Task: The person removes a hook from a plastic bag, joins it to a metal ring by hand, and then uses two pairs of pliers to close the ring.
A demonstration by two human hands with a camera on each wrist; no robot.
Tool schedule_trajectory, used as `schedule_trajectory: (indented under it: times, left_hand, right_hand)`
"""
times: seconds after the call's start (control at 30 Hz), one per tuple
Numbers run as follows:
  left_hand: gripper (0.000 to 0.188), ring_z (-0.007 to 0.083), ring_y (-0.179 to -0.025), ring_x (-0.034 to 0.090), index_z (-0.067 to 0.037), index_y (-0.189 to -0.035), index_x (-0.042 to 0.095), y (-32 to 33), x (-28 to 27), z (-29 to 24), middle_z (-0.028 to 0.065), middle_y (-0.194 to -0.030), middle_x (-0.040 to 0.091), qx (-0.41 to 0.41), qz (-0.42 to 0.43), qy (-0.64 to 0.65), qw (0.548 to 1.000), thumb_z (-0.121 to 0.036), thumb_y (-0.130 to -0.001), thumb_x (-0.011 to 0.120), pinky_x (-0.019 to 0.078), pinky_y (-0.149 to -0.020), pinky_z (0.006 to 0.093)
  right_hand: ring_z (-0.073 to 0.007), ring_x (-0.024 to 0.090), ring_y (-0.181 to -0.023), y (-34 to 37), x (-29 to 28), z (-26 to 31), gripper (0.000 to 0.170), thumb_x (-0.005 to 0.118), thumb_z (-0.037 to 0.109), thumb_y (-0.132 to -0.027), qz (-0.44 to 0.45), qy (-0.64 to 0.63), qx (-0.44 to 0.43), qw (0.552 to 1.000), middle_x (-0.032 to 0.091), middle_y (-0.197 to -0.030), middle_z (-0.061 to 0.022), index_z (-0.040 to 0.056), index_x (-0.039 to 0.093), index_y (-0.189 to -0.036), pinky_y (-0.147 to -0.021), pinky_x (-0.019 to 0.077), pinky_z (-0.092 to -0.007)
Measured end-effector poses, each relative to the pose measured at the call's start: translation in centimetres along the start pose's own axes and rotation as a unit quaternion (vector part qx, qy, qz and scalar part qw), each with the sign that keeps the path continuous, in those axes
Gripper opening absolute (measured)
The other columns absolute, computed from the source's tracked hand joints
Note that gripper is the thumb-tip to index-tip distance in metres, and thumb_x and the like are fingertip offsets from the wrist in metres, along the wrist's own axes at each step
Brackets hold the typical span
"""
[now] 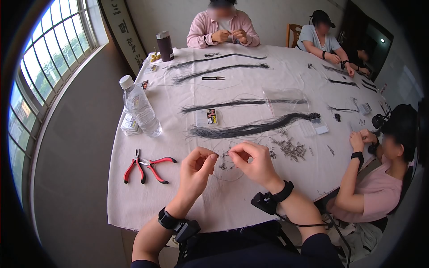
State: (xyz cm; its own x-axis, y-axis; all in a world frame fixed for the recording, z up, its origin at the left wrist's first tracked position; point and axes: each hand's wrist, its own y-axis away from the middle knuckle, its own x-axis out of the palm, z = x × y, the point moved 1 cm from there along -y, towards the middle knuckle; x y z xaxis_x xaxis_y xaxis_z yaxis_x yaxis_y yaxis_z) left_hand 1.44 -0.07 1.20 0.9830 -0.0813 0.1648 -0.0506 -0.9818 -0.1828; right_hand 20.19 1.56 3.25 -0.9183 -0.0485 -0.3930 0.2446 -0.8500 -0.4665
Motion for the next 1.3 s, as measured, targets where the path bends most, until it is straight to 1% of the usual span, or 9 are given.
schedule_trajectory:
  times: [0.13, 0.2, 0.4, 0.47, 0.8, 0.87, 0.9, 0.97, 1.3]
  left_hand:
    - [0.010, 0.0031, -0.068, 0.054, -0.001, -0.092, 0.062, 0.16, -0.08, 0.42, -0.0015, -0.079, 0.061, -0.007, 0.007, -0.021, 1.000, -0.010, -0.096, 0.063, 0.0437, -0.062, 0.0183]
    - [0.009, 0.0031, -0.070, 0.055, 0.000, -0.092, 0.061, 0.28, 0.04, 0.46, -0.0012, -0.080, 0.061, -0.002, 0.013, -0.032, 0.999, -0.008, -0.095, 0.064, 0.0445, -0.064, 0.0182]
    - [0.006, 0.0053, -0.080, 0.059, 0.001, -0.093, 0.060, 0.42, 0.48, 0.37, 0.0010, -0.087, 0.062, 0.015, 0.019, -0.043, 0.999, -0.004, -0.094, 0.064, 0.0475, -0.072, 0.0205]
    - [0.009, 0.0032, -0.067, 0.051, -0.001, -0.092, 0.060, 0.38, 0.69, 0.42, -0.0020, -0.078, 0.058, 0.045, 0.016, -0.047, 0.998, -0.009, -0.095, 0.063, 0.0410, -0.059, 0.0195]
    - [0.007, 0.0025, -0.069, 0.050, 0.000, -0.093, 0.061, 0.31, 0.51, 0.64, -0.0025, -0.081, 0.059, 0.043, 0.024, -0.056, 0.997, -0.006, -0.095, 0.063, 0.0399, -0.061, 0.0187]
    - [0.007, 0.0021, -0.069, 0.050, 0.000, -0.093, 0.061, 0.13, 0.30, 1.01, -0.0027, -0.081, 0.058, 0.071, 0.027, -0.094, 0.993, -0.006, -0.095, 0.063, 0.0395, -0.061, 0.0183]
    - [0.007, 0.0021, -0.069, 0.050, 0.000, -0.093, 0.061, 0.13, 0.20, 0.92, -0.0027, -0.081, 0.058, 0.071, 0.027, -0.094, 0.993, -0.006, -0.095, 0.063, 0.0395, -0.061, 0.0183]
    - [0.006, 0.0047, -0.079, 0.057, 0.001, -0.095, 0.061, 0.16, 0.06, 0.77, -0.0001, -0.088, 0.061, 0.018, 0.030, -0.047, 0.998, -0.004, -0.093, 0.065, 0.0456, -0.070, 0.0199]
    - [0.004, 0.0036, -0.080, 0.056, 0.000, -0.095, 0.060, 0.16, 0.14, 0.75, -0.0016, -0.087, 0.060, 0.000, 0.032, -0.027, 0.999, -0.003, -0.094, 0.063, 0.0447, -0.070, 0.0192]
  right_hand:
    - [-0.0088, 0.059, -0.062, 0.04, 0.19, 0.46, 0.004, 0.069, 0.002, -0.086, -0.018, 0.020, -0.056, 0.998, 0.063, -0.076, -0.0041, -0.0003, 0.068, -0.085, -0.056, 0.0470, -0.0229]
    - [-0.0106, 0.058, -0.061, 0.19, 0.52, 0.67, 0.007, 0.069, 0.007, -0.089, -0.019, 0.017, -0.080, 0.997, 0.060, -0.075, -0.0032, 0.0013, 0.066, -0.088, -0.055, 0.0470, -0.0250]
    - [-0.0125, 0.056, -0.059, 0.18, 0.59, 0.41, 0.007, 0.067, 0.007, -0.090, -0.018, 0.004, -0.040, 0.999, 0.059, -0.075, -0.0045, 0.0009, 0.065, -0.087, -0.055, 0.0457, -0.0260]
    - [-0.0127, 0.056, -0.060, 0.15, 0.53, 0.34, 0.007, 0.067, 0.006, -0.090, -0.010, 0.006, -0.047, 0.999, 0.059, -0.075, -0.0046, 0.0008, 0.065, -0.087, -0.055, 0.0456, -0.0262]
    - [-0.0128, 0.057, -0.063, -0.02, 0.14, 0.39, 0.003, 0.068, 0.002, -0.087, 0.022, 0.024, -0.063, 0.997, 0.060, -0.075, -0.0045, 0.0004, 0.066, -0.089, -0.058, 0.0462, -0.0264]
    - [-0.0125, 0.058, -0.064, 0.00, 0.22, 0.17, 0.004, 0.069, 0.003, -0.087, 0.026, 0.019, -0.061, 0.998, 0.061, -0.076, -0.0044, 0.0007, 0.067, -0.089, -0.058, 0.0462, -0.0262]
    - [-0.0122, 0.058, -0.064, 0.01, 0.25, 0.09, 0.005, 0.071, 0.004, -0.086, 0.030, 0.013, -0.059, 0.998, 0.063, -0.077, -0.0042, 0.0011, 0.068, -0.089, -0.059, 0.0463, -0.0259]
    - [-0.0116, 0.059, -0.065, 0.04, 0.42, 0.22, 0.007, 0.072, 0.005, -0.085, 0.019, 0.001, -0.048, 0.999, 0.064, -0.077, -0.0039, 0.0017, 0.069, -0.090, -0.059, 0.0462, -0.0254]
    - [-0.0076, 0.062, -0.070, 0.18, 0.91, 0.23, 0.012, 0.074, 0.006, -0.084, 0.001, -0.042, 0.008, 0.999, 0.069, -0.081, -0.0027, 0.0015, 0.071, -0.094, -0.062, 0.0471, -0.0222]
